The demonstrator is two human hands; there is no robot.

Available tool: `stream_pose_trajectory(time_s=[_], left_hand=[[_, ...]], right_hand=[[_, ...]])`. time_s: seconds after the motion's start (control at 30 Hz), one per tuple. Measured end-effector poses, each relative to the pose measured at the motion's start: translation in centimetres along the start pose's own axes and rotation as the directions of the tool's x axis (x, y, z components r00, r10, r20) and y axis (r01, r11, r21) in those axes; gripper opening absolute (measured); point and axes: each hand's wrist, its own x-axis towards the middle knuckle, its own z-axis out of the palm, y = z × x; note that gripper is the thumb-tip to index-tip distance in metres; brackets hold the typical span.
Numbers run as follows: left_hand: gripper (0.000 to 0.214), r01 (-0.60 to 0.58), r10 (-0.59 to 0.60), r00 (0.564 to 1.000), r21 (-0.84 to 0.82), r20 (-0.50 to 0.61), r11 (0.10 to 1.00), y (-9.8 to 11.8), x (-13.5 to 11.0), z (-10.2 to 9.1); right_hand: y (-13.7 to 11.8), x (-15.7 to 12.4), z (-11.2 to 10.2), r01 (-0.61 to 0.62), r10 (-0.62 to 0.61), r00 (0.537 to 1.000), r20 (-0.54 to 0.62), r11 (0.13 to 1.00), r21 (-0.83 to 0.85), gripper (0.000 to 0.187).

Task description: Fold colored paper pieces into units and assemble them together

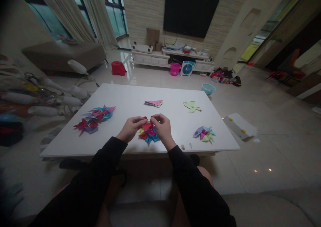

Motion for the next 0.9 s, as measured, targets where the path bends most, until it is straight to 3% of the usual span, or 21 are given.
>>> stream_pose_trajectory(time_s=[0.9], left_hand=[[0.035, 0.016, -0.016, 1.0, 0.031, 0.008, 0.999, 0.07, -0.11, -0.04]], right_hand=[[-0.21, -0.12, -0.03, 0.015, -0.015, 1.0, 0.005, 1.0, -0.014, 0.016]])
